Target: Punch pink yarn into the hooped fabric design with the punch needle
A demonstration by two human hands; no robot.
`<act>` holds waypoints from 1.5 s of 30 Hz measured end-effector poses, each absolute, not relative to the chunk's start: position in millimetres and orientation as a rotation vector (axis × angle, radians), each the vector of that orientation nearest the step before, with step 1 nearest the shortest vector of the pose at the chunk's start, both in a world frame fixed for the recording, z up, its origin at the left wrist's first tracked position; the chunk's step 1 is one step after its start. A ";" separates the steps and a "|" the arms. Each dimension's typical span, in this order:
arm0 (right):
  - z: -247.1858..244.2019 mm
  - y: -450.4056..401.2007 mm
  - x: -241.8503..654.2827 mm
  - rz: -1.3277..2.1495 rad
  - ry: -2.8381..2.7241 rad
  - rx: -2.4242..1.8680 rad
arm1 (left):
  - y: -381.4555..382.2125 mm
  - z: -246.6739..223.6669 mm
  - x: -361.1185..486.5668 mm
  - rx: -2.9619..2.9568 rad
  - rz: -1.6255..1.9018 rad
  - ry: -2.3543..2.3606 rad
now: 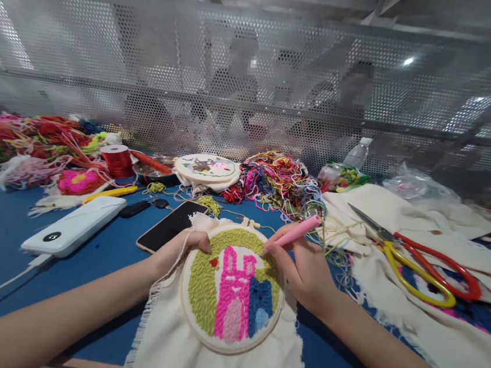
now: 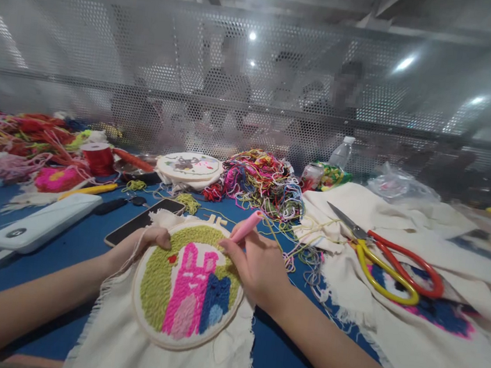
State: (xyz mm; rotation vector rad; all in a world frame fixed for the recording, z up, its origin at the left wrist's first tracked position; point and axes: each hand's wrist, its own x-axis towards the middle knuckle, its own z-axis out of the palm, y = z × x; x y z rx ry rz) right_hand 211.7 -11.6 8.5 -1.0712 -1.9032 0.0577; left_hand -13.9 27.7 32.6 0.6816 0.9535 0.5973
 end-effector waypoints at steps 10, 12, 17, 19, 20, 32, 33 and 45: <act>7.6 -13.6 213.5 0.069 -1.904 -1.065 | 27.4 34.2 -13.1 0.754 0.572 1.011; 7.6 -13.6 213.5 0.075 -1.907 -1.063 | 26.2 34.9 -13.0 0.756 0.577 1.005; 8.5 -13.3 212.4 0.076 -1.942 -1.083 | 24.4 34.3 -12.8 0.745 0.580 0.950; 8.2 -12.5 211.0 0.062 -1.981 -1.108 | 24.0 34.9 -12.1 0.763 0.587 0.918; 7.8 -11.9 210.1 0.050 -2.016 -1.116 | 23.7 35.6 -11.5 0.778 0.596 0.905; 8.2 -14.3 208.4 -0.042 -1.995 -1.009 | 22.8 40.4 -13.8 0.927 0.650 0.888; 8.1 -14.9 209.0 -0.040 -1.967 -1.001 | 23.1 40.7 -13.6 0.933 0.649 0.895; 8.1 -15.9 210.3 0.070 -1.865 -1.023 | 24.1 39.5 -11.4 0.911 0.646 0.861</act>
